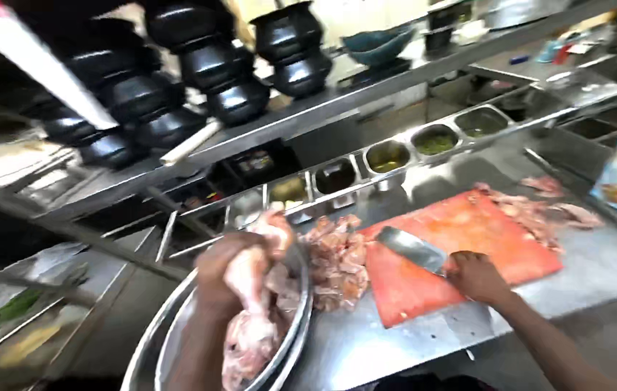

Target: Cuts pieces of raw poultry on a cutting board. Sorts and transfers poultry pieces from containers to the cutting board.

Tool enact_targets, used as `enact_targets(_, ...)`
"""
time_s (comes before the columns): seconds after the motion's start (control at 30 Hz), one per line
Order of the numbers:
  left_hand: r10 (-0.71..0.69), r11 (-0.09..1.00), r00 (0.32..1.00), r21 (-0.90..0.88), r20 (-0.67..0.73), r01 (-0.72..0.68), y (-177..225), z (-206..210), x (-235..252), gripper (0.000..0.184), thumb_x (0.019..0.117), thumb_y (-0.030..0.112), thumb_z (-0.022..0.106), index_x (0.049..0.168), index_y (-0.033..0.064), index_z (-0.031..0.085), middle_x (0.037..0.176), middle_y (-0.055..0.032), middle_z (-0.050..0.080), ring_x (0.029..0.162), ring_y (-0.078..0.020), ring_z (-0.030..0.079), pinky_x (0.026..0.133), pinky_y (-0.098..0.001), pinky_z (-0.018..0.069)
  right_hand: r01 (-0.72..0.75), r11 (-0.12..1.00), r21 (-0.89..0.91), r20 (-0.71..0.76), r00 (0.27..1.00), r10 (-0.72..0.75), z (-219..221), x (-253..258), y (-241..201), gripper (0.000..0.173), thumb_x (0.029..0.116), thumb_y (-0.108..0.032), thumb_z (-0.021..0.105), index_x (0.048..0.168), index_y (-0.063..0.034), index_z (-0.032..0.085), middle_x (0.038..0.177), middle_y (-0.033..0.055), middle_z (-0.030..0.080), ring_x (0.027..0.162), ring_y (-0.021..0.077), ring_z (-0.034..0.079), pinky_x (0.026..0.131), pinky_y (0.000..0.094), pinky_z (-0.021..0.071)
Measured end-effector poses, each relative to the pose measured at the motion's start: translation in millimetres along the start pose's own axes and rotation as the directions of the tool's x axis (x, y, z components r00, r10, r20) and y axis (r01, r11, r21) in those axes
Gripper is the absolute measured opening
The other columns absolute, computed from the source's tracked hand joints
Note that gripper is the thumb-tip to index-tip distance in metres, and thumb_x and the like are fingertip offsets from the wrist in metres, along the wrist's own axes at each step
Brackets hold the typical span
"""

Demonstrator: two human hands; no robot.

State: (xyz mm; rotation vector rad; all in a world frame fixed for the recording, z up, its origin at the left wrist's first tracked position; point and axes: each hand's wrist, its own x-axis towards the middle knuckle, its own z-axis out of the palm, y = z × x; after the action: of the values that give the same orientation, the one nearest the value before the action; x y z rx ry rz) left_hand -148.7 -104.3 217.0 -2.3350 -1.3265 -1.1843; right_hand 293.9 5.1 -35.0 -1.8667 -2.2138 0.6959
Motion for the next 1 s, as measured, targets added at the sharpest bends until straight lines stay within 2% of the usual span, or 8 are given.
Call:
enact_targets(0.2, 0.361, 0.894, 0.730, 0.007, 0.581, -0.448, 44, 247, -13, 0.020, 0.0909, 0.008, 0.070, 0.107, 0.0198, 0.076, 0.111, -0.0039, 0.074, 0.113, -0.0264, 0.068, 0.101, -0.0546, 0.0516, 0.073, 0.997, -0.014, 0.100, 0.992, -0.071, 7, -14, -13, 0.050, 0.0932, -0.025, 0.067, 0.140, -0.0092, 0.056, 0.132, 0.0212, 0.062, 0.116, 0.0457, 0.062, 0.087, 0.0641, 0.0539)
enact_targets(0.33, 0.174, 0.973, 0.327, -0.110, 0.929, -0.204, 60, 290, -61, 0.060, 0.0883, 0.010, 0.071, 0.144, 0.0262, 0.058, 0.164, -0.0012, 0.039, 0.158, -0.0318, 0.018, 0.125, -0.0660, 0.0154, -0.101, 0.990, -0.094, 0.084, 0.990, 0.109, -12, -32, 16, 0.056, 0.0956, -0.030, 0.062, 0.145, -0.0072, 0.048, 0.136, 0.0226, 0.059, 0.119, 0.0464, 0.060, 0.087, 0.0631, 0.0538)
enact_targets(0.4, 0.123, 0.992, 0.345, -0.123, 0.931, -0.022, 58, 275, -58, 0.059, 0.0877, 0.020, 0.071, 0.145, 0.0288, 0.059, 0.167, 0.0006, 0.034, 0.159, -0.0285, 0.015, 0.126, -0.0610, 0.0170, -0.165, 0.980, -0.110, 0.045, 0.984, 0.170, -25, -39, 43, 0.057, 0.0967, -0.035, 0.061, 0.145, -0.0056, 0.048, 0.132, 0.0246, 0.061, 0.112, 0.0459, 0.064, 0.085, 0.0620, 0.0547)
enact_targets(0.53, -0.270, 0.901, 0.627, -0.037, 0.730, 0.432, 55, 269, -49, 0.052, 0.0910, 0.031, 0.067, 0.139, 0.0117, 0.062, 0.154, -0.0110, 0.050, 0.144, -0.0253, 0.046, 0.119, -0.0483, 0.0404, -0.219, 0.975, -0.034, -0.091, 0.972, 0.216, -48, -49, 74, 0.048, 0.1001, -0.031, 0.058, 0.141, -0.0070, 0.049, 0.109, 0.0211, 0.069, 0.091, 0.0418, 0.071, 0.075, 0.0601, 0.0571)
enact_targets(0.7, -0.667, 0.476, 0.285, 0.100, 0.688, 0.874, 60, 320, -58, 0.078, 0.0871, 0.049, 0.077, 0.143, 0.0035, 0.047, 0.117, -0.0199, 0.068, 0.104, -0.0339, 0.069, 0.092, -0.0576, 0.0562, 0.019, 0.860, 0.511, -0.366, 0.910, 0.198, -33, -65, 62, 0.046, 0.1013, -0.021, 0.056, 0.144, -0.0072, 0.044, 0.086, 0.0150, 0.068, 0.065, 0.0307, 0.068, 0.059, 0.0547, 0.0585)
enact_targets(0.8, -0.691, 0.313, 0.243, -0.021, 0.681, 0.950, 72, 335, -62, 0.065, 0.0828, 0.038, 0.082, 0.130, -0.0001, 0.058, 0.111, -0.0193, 0.070, 0.101, -0.0309, 0.070, 0.091, -0.0529, 0.0579, 0.146, 0.684, 0.715, -0.375, 0.906, 0.198, -8, -72, 25, 0.045, 0.0994, -0.023, 0.053, 0.141, -0.0115, 0.041, 0.081, 0.0098, 0.065, 0.055, 0.0233, 0.064, 0.052, 0.0463, 0.0585)
enact_targets(0.9, -0.768, 0.030, 0.210, -0.293, 0.605, 0.956, 82, 336, -34, 0.048, 0.0926, 0.031, 0.077, 0.122, -0.0041, 0.062, 0.102, -0.0201, 0.070, 0.087, -0.0286, 0.070, 0.080, -0.0479, 0.0598, 0.119, 0.757, 0.642, -0.371, 0.913, 0.170, 7, -70, 7, 0.038, 0.0988, -0.024, 0.052, 0.134, -0.0104, 0.049, 0.073, 0.0062, 0.062, 0.054, 0.0219, 0.061, 0.052, 0.0461, 0.0560)
enact_targets(1.0, -0.808, 0.048, 0.193, -0.264, 0.557, 0.963, 83, 352, -21, 0.066, 0.0793, 0.022, 0.088, 0.129, -0.0036, 0.054, 0.106, -0.0225, 0.069, 0.091, -0.0332, 0.070, 0.080, -0.0527, 0.0596, 0.038, 0.955, 0.293, -0.447, 0.889, 0.101, 5, -65, 2, 0.040, 0.0984, -0.021, 0.051, 0.134, -0.0043, 0.054, 0.080, 0.0136, 0.067, 0.063, 0.0325, 0.067, 0.057, 0.0540, 0.0556)
